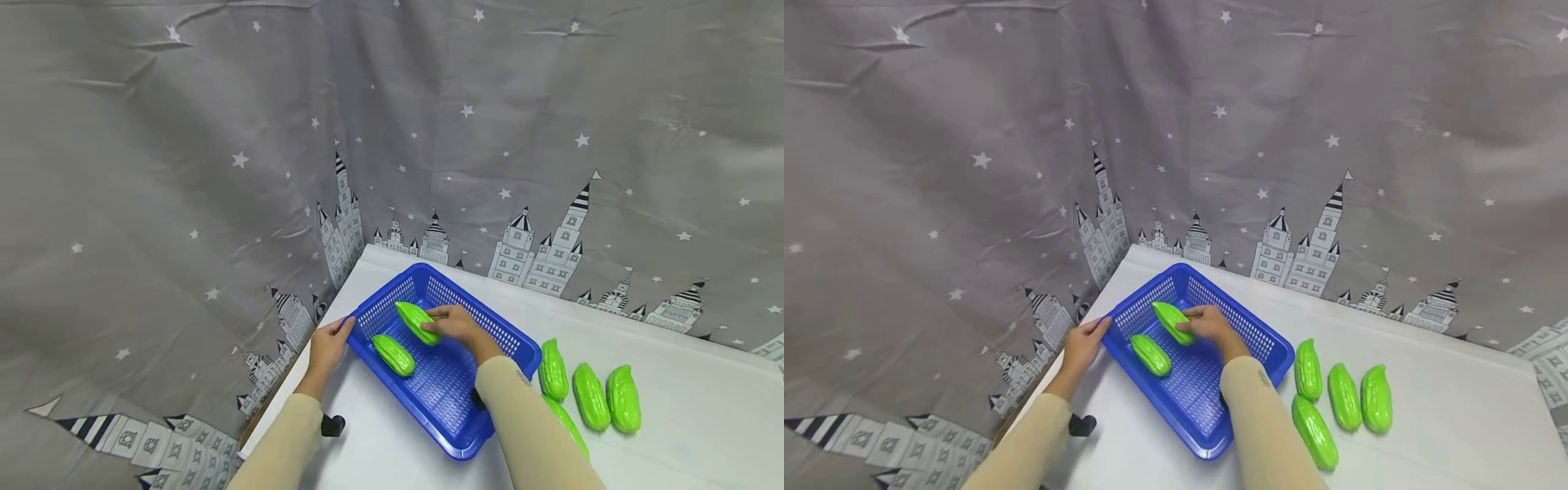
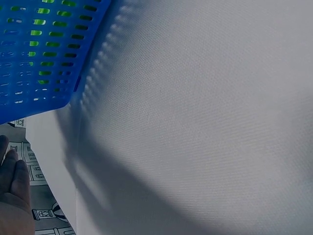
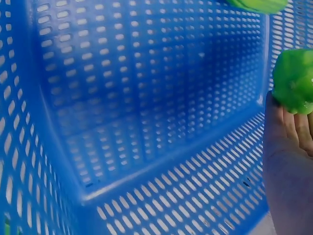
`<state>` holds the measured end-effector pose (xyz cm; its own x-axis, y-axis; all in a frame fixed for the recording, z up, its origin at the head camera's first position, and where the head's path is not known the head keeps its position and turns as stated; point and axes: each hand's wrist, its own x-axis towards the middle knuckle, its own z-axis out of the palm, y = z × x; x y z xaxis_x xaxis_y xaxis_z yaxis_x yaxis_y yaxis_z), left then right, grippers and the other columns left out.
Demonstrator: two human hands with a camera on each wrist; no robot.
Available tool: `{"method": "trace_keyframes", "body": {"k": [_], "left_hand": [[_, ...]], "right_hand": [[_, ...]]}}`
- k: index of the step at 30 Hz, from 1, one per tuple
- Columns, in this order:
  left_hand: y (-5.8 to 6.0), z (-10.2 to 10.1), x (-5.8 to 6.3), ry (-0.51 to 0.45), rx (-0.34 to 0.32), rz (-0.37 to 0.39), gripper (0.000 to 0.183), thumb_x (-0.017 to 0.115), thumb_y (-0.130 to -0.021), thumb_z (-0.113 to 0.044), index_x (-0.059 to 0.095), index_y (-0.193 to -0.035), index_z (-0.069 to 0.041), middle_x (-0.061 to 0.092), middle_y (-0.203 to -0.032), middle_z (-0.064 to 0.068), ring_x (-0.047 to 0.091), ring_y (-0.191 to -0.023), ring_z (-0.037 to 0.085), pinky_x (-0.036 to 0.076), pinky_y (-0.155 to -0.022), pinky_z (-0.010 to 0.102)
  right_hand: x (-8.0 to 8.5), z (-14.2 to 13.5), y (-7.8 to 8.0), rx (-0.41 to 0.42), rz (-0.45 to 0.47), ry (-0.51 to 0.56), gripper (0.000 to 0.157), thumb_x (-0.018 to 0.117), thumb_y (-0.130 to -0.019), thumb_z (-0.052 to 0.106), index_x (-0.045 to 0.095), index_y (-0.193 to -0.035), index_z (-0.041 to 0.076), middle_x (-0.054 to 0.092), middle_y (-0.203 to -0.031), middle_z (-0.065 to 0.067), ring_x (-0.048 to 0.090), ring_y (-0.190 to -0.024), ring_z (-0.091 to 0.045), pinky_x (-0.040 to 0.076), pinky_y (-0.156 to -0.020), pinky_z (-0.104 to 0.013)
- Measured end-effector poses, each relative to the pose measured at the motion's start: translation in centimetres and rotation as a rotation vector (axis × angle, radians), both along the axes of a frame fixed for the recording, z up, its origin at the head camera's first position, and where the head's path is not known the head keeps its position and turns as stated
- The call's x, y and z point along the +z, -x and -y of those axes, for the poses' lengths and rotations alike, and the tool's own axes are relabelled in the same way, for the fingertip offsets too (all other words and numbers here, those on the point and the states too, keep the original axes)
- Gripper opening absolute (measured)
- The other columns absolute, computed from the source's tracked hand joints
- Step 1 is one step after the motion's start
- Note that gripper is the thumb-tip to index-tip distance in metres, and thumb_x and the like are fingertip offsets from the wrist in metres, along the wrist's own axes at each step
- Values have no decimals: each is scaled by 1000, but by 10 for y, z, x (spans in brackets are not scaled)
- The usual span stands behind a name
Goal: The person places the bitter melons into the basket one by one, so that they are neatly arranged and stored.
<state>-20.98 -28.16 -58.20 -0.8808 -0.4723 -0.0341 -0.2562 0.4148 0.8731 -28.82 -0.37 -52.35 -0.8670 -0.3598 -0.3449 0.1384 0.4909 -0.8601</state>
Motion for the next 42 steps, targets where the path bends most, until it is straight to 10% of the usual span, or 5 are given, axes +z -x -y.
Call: {"method": "trace_keyframes", "body": {"k": [15, 33, 42], "left_hand": [[-1, -3, 3, -22, 19, -13, 51, 68, -94, -49, 73, -123, -7, 70, -121, 14, 59, -124, 34, 46, -105, 49], [-3, -3, 5, -30, 19, 25, 54, 66, -95, -52, 72, -124, -7, 71, -121, 12, 61, -122, 32, 48, -103, 48], [-4, -3, 6, -23, 22, 15, 54, 66, -95, -51, 72, -124, -6, 72, -118, 13, 65, -117, 31, 52, -97, 46]], "right_hand": [[-36, 30, -12, 80, -58, -145, 47, 80, -88, 23, 67, -128, 2, 68, -124, -14, 63, -115, -33, 52, -96, -44], [-34, 39, -19, 166, -107, -268, 54, 71, -95, 32, 59, -138, 0, 61, -135, -19, 53, -128, -38, 41, -108, -52], [-30, 38, -19, 56, -122, -208, 73, 74, -91, 41, 48, -148, 2, 47, -149, -23, 39, -139, -43, 33, -112, -58]]}}
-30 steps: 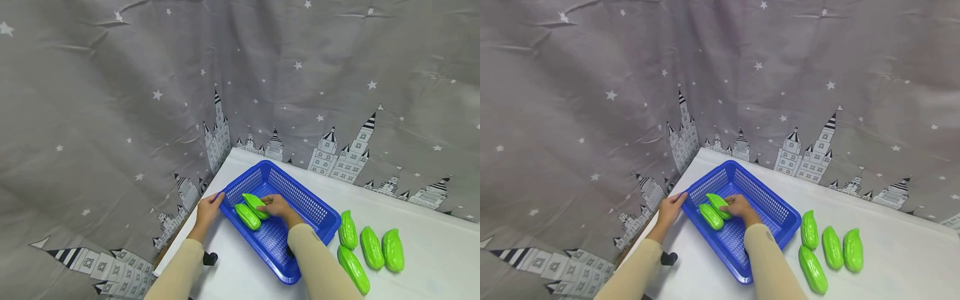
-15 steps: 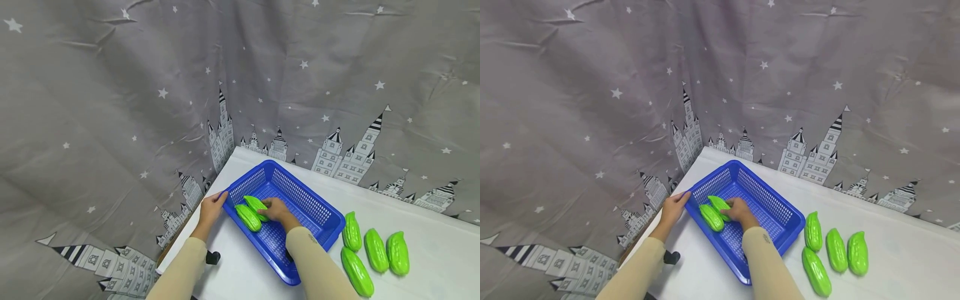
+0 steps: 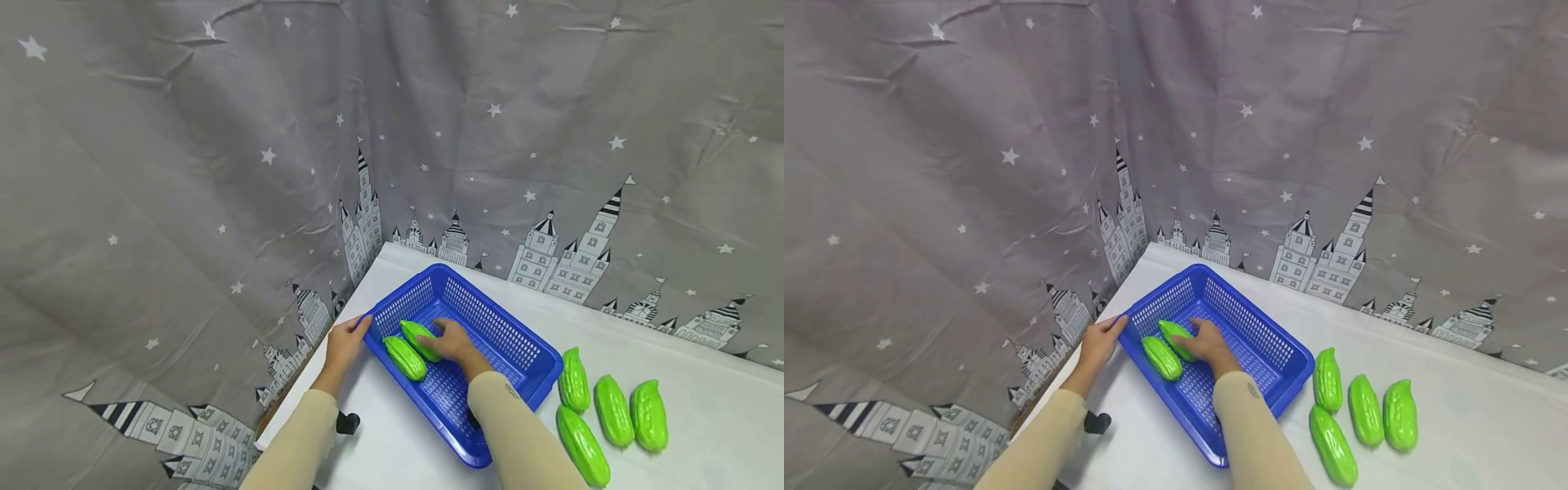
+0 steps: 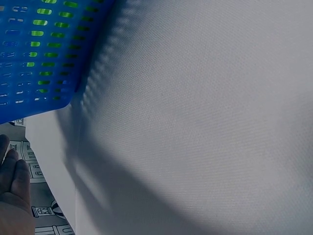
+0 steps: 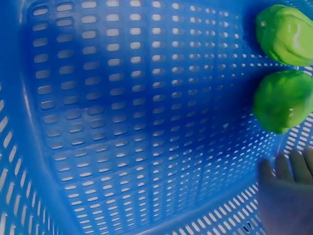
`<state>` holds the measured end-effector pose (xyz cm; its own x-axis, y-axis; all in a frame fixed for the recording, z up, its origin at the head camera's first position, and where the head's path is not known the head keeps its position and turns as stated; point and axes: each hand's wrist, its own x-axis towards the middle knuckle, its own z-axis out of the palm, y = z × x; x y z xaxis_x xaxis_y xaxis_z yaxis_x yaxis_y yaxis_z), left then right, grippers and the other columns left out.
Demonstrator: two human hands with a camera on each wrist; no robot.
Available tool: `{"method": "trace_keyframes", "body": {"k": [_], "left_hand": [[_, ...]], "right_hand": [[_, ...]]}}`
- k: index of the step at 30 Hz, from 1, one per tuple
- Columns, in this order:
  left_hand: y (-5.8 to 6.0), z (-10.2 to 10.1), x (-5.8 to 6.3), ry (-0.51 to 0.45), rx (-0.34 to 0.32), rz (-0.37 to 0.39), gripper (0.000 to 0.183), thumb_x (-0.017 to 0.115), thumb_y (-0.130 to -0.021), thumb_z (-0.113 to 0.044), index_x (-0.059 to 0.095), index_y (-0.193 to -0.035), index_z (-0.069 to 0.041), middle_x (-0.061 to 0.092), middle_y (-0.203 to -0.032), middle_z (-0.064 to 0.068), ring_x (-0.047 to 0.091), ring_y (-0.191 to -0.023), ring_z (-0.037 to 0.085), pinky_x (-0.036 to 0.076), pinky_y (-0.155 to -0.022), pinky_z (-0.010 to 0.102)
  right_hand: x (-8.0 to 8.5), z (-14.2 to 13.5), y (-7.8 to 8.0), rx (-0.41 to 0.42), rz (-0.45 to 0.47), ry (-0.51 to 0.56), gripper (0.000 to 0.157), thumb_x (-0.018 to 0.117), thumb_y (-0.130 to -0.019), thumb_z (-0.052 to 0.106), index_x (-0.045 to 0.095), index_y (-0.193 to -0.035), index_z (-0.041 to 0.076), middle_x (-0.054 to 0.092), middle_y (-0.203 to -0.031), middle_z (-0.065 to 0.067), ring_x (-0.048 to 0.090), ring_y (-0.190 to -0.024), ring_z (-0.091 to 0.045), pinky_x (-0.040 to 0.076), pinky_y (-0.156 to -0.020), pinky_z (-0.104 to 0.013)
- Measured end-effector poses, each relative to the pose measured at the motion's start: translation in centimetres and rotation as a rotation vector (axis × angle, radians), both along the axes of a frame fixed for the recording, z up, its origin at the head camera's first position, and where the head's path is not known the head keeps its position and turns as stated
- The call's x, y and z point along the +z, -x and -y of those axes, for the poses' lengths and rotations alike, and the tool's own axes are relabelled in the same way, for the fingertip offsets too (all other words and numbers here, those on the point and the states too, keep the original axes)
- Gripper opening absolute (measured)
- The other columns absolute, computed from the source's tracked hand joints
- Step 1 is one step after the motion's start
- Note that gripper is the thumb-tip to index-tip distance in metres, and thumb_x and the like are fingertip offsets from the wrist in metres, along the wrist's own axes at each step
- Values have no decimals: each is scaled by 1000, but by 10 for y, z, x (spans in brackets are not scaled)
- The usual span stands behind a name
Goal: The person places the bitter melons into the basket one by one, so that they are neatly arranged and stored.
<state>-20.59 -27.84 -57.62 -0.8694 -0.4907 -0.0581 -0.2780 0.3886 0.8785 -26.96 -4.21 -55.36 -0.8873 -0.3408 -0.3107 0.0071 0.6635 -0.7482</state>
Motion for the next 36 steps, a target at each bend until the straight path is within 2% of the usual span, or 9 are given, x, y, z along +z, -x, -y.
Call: {"method": "trace_keyframes", "body": {"k": [6, 13, 18, 22, 25, 29, 32, 36], "left_hand": [[3, -7, -3, 1, -1, -6, 53, 67, -94, -51, 73, -123, -7, 71, -119, 13, 61, -123, 33, 46, -104, 49], [5, -10, -8, 10, -13, 4, 53, 66, -94, -52, 73, -123, -9, 71, -120, 12, 59, -125, 33, 42, -108, 49], [3, -8, -8, 27, -25, 4, 54, 65, -95, -52, 72, -124, -8, 70, -121, 14, 57, -126, 35, 42, -108, 51], [2, -1, -6, 30, -33, -1, 55, 65, -96, -51, 71, -125, -5, 69, -122, 16, 57, -126, 36, 42, -107, 52], [2, 5, -4, 29, -33, -6, 55, 65, -96, -50, 71, -125, -4, 69, -121, 16, 57, -126, 36, 42, -108, 51], [3, 10, -1, 59, -36, 0, 55, 64, -96, -51, 70, -126, -5, 68, -123, 17, 55, -128, 37, 40, -109, 51], [3, 10, 0, 78, -37, 15, 57, 63, -96, -53, 70, -127, -6, 67, -125, 17, 53, -129, 38, 38, -110, 52], [4, 7, 1, 71, -47, 30, 58, 64, -96, -53, 69, -128, -5, 67, -126, 17, 51, -131, 40, 37, -111, 53]], "right_hand": [[3, -7, 2, -134, -60, 115, 91, 81, -85, 45, 36, -157, 12, 34, -159, -17, 30, -145, -43, 29, -114, -60], [11, -18, 3, -188, -105, 165, 93, 81, -83, 47, 36, -157, 14, 35, -159, -15, 30, -145, -41, 28, -115, -58], [27, -29, 7, -256, -156, 217, 92, 80, -83, 51, 36, -157, 18, 34, -160, -13, 28, -146, -39, 27, -116, -58], [47, -45, 16, -284, -217, 241, 93, 77, -85, 54, 34, -158, 16, 34, -161, -11, 28, -147, -35, 25, -117, -55], [62, -65, 23, -296, -269, 242, 94, 76, -86, 54, 32, -158, 12, 33, -161, -12, 28, -147, -34, 25, -118, -53], [77, -102, 29, -355, -301, 210, 96, 74, -87, 55, 29, -159, 10, 30, -162, -14, 26, -148, -35, 23, -119, -52], [81, -135, 28, -407, -314, 164, 97, 73, -88, 55, 27, -159, 10, 30, -162, -16, 24, -149, -37, 22, -119, -53], [84, -184, 19, -464, -312, 98, 98, 73, -88, 54, 24, -160, 8, 27, -162, -20, 22, -148, -41, 21, -119, -55]]}}
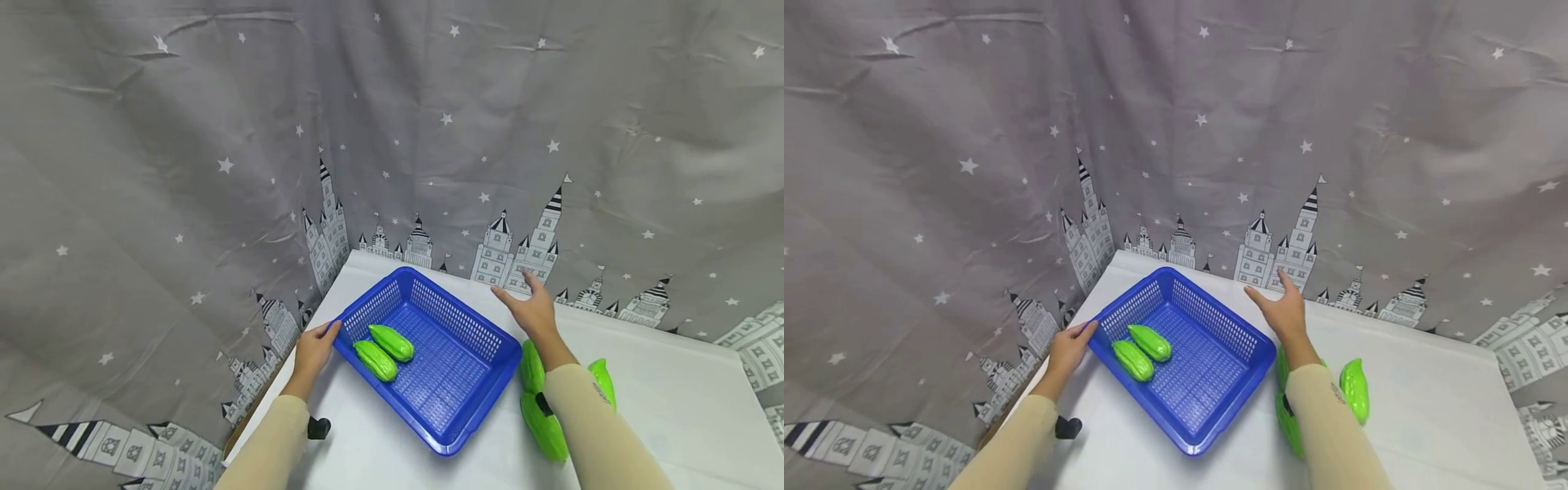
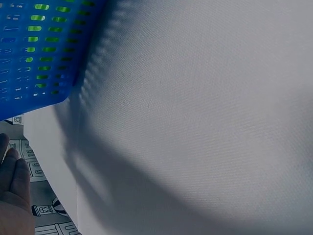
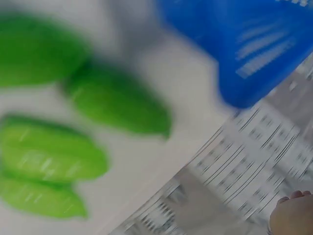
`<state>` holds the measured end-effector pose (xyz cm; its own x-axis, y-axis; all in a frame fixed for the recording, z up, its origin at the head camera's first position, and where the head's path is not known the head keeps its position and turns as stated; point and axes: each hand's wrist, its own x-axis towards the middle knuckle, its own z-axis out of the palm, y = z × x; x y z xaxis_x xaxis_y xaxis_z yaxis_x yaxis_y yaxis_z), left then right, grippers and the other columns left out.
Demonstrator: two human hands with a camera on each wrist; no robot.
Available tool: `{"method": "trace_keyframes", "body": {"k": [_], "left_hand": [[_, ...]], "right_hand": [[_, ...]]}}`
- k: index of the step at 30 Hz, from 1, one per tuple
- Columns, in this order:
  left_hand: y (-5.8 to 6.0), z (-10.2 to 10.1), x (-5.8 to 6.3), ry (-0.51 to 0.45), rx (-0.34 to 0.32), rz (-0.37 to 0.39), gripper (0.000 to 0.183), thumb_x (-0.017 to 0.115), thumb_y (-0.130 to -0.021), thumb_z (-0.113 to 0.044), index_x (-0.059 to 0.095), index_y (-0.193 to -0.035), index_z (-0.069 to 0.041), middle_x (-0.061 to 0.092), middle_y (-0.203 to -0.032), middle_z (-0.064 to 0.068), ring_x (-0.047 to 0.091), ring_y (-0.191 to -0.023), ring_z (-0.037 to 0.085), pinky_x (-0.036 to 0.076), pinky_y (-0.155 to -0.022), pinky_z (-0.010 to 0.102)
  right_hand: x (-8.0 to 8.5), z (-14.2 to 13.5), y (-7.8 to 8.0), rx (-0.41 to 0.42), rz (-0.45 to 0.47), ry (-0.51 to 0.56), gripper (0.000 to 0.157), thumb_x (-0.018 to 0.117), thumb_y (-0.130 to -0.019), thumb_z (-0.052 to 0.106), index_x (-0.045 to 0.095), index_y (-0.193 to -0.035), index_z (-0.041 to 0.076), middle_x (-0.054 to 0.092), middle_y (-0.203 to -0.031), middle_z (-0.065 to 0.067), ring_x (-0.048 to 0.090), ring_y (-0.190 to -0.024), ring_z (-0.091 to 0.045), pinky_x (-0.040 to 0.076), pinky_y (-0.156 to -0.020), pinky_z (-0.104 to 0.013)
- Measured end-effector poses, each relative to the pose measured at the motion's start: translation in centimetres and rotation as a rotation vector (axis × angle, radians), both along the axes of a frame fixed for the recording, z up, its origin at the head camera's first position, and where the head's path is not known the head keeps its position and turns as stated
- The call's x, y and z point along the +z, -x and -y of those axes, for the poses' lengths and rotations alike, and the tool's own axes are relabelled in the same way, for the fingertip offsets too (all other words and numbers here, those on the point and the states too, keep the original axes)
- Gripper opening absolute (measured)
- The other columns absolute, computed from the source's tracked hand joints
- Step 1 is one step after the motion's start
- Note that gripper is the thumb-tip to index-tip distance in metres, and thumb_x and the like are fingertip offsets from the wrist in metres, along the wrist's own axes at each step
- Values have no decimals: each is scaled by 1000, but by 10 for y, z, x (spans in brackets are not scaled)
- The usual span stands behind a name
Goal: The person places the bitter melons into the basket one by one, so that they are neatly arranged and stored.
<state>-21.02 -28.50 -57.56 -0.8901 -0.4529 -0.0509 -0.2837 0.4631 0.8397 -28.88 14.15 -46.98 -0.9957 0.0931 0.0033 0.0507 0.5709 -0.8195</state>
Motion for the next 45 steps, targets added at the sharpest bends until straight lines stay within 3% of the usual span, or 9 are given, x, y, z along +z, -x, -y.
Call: {"method": "trace_keyframes", "body": {"k": [7, 19, 30, 36, 45], "left_hand": [[2, -2, -3, 10, -21, 10, 61, 62, -96, -55, 67, -130, -5, 65, -128, 18, 50, -132, 41, 36, -111, 54], [5, 3, -5, 38, -9, -12, 60, 61, -96, -55, 69, -129, -6, 66, -127, 18, 53, -129, 39, 39, -109, 53], [7, 4, -7, 22, -27, 26, 68, 56, -96, -61, 65, -134, -5, 64, -131, 19, 49, -133, 40, 36, -111, 53], [4, 3, -3, 18, -33, 16, 65, 57, -98, -57, 64, -134, -3, 64, -131, 20, 49, -133, 40, 36, -112, 53], [3, 2, -1, 24, -33, 18, 64, 59, -97, -56, 65, -133, -4, 63, -131, 20, 49, -133, 40, 36, -111, 53]], "right_hand": [[-6, -66, -16, -115, 24, -65, 99, 69, -91, 54, 20, -159, 2, 25, -161, -25, 21, -147, -45, 22, -117, -59], [-15, -102, -34, -161, 96, -82, 100, 65, -91, 59, 18, -160, 4, 19, -163, -24, 15, -149, -45, 17, -118, -61], [-61, -147, -77, -272, 254, -108, 100, 60, -94, 60, 17, -157, -4, 20, -159, -31, 17, -146, -50, 19, -116, -63], [-91, -153, -95, -319, 324, -56, 97, 60, -96, 56, 17, -155, -8, 21, -157, -34, 18, -145, -51, 19, -116, -60], [-103, -148, -105, -324, 360, -27, 97, 57, -97, 58, 18, -154, -9, 22, -155, -36, 18, -144, -53, 19, -116, -60]]}}
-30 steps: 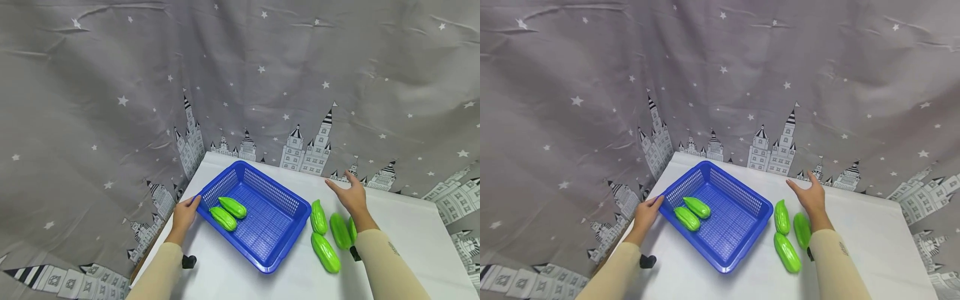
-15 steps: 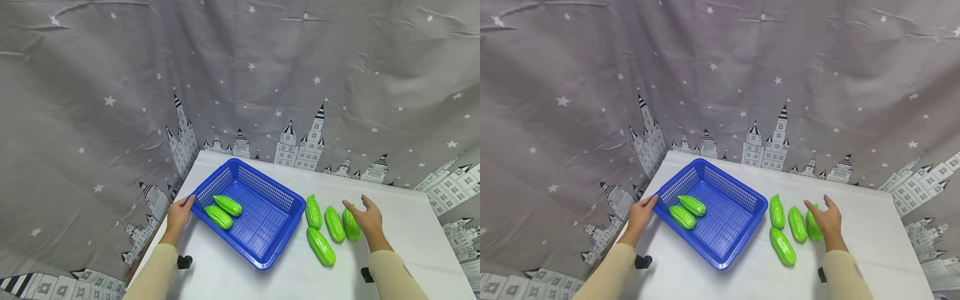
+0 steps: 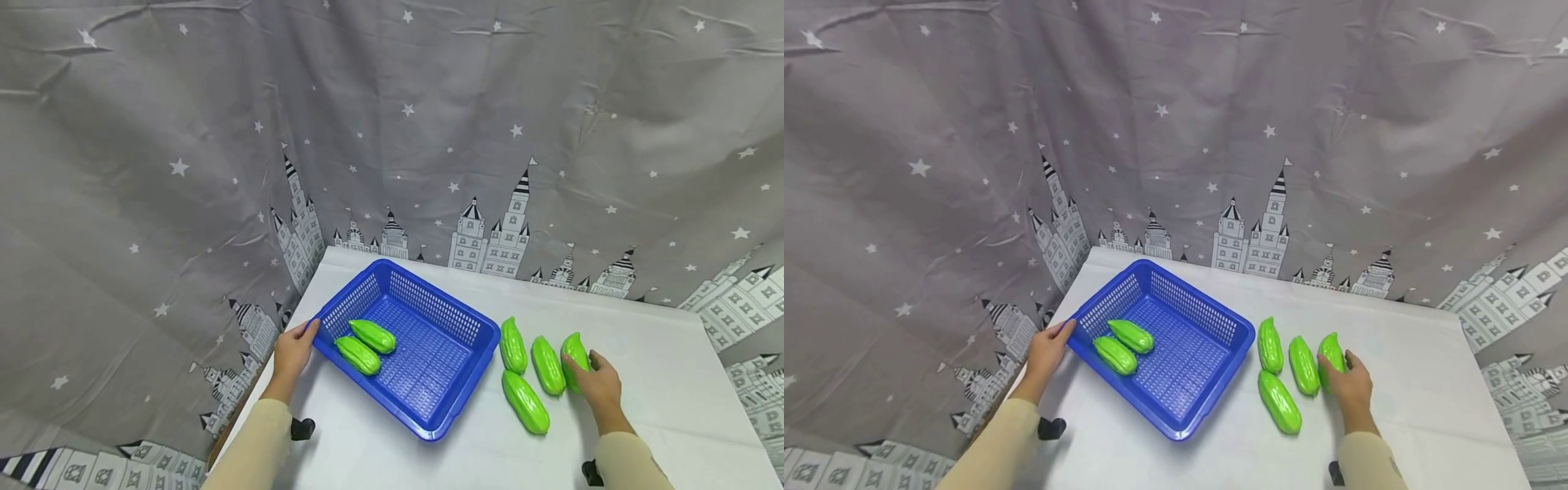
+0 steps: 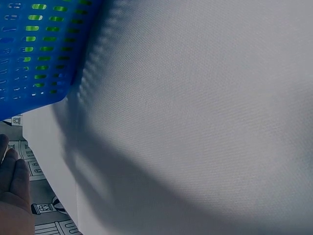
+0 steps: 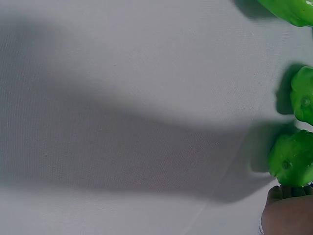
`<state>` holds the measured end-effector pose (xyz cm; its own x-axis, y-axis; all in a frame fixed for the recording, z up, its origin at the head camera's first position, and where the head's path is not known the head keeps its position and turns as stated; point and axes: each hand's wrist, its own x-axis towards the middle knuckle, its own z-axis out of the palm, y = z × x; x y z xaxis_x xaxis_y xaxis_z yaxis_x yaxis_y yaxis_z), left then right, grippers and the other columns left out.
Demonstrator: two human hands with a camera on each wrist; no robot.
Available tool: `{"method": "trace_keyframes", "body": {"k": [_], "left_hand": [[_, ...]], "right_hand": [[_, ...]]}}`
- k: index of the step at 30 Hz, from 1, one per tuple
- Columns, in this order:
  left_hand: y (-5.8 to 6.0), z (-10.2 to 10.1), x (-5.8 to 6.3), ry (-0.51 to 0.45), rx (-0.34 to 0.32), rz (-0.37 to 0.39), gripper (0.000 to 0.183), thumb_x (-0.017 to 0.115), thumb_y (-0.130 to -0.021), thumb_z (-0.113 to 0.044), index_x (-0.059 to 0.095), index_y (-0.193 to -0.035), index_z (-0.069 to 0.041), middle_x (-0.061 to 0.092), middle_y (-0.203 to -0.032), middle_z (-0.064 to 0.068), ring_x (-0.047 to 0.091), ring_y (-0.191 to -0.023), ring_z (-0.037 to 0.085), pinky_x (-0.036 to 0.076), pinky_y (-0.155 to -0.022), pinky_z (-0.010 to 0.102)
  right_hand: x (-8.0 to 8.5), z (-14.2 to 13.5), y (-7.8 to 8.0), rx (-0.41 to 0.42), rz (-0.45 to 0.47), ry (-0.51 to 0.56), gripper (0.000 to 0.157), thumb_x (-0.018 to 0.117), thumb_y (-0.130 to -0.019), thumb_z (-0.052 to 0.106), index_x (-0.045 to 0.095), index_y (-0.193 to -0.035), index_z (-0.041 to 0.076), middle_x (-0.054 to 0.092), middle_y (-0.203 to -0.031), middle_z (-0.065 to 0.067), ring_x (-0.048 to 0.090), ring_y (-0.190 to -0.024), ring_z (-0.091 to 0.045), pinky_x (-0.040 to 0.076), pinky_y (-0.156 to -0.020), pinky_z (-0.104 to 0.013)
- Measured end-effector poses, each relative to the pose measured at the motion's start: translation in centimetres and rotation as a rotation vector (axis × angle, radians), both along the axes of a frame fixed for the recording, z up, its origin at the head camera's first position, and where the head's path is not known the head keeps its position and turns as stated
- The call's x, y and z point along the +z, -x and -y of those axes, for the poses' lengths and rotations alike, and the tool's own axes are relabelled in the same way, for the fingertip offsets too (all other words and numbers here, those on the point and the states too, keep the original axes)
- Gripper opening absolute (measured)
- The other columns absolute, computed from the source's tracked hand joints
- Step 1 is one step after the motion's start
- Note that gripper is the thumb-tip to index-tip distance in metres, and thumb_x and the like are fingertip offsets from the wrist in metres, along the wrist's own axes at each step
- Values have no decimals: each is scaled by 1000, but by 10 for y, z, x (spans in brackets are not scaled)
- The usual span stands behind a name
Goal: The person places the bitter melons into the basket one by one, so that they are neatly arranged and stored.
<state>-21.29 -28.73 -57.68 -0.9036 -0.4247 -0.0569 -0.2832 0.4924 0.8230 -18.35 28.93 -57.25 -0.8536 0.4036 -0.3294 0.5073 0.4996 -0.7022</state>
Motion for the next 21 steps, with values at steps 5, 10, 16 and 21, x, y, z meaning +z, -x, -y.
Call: {"method": "trace_keyframes", "body": {"k": [5, 10, 16, 21], "left_hand": [[-1, -1, 0, -4, -2, 10, 65, 58, -97, -57, 64, -134, -4, 63, -131, 20, 49, -133, 41, 35, -112, 53], [0, -1, 0, 2, -6, 12, 67, 57, -97, -59, 64, -134, -4, 63, -131, 20, 49, -133, 41, 36, -112, 53], [1, 0, 0, -6, -3, -5, 64, 58, -97, -57, 65, -134, -4, 64, -130, 19, 49, -133, 40, 36, -112, 53], [1, 0, -1, -10, -3, -15, 65, 58, -97, -58, 65, -133, -4, 64, -130, 19, 50, -133, 40, 36, -111, 53]], "right_hand": [[-1, 0, -2, -8, -2, -16, 87, 59, -99, 48, 23, -151, -12, 27, -152, -37, 22, -142, -53, 21, -116, -59], [-1, -2, -3, -6, -10, -45, 75, 60, -101, 36, 30, -148, -15, 32, -149, -39, 25, -140, -54, 23, -115, -60], [6, -7, 2, 14, -7, -75, 71, 60, -100, 32, 33, -146, -15, 35, -147, -38, 30, -138, -54, 25, -114, -59], [23, -12, 12, -6, -27, -86, 71, 60, -101, 33, 33, -147, -13, 36, -147, -37, 32, -137, -53, 28, -113, -59]]}}
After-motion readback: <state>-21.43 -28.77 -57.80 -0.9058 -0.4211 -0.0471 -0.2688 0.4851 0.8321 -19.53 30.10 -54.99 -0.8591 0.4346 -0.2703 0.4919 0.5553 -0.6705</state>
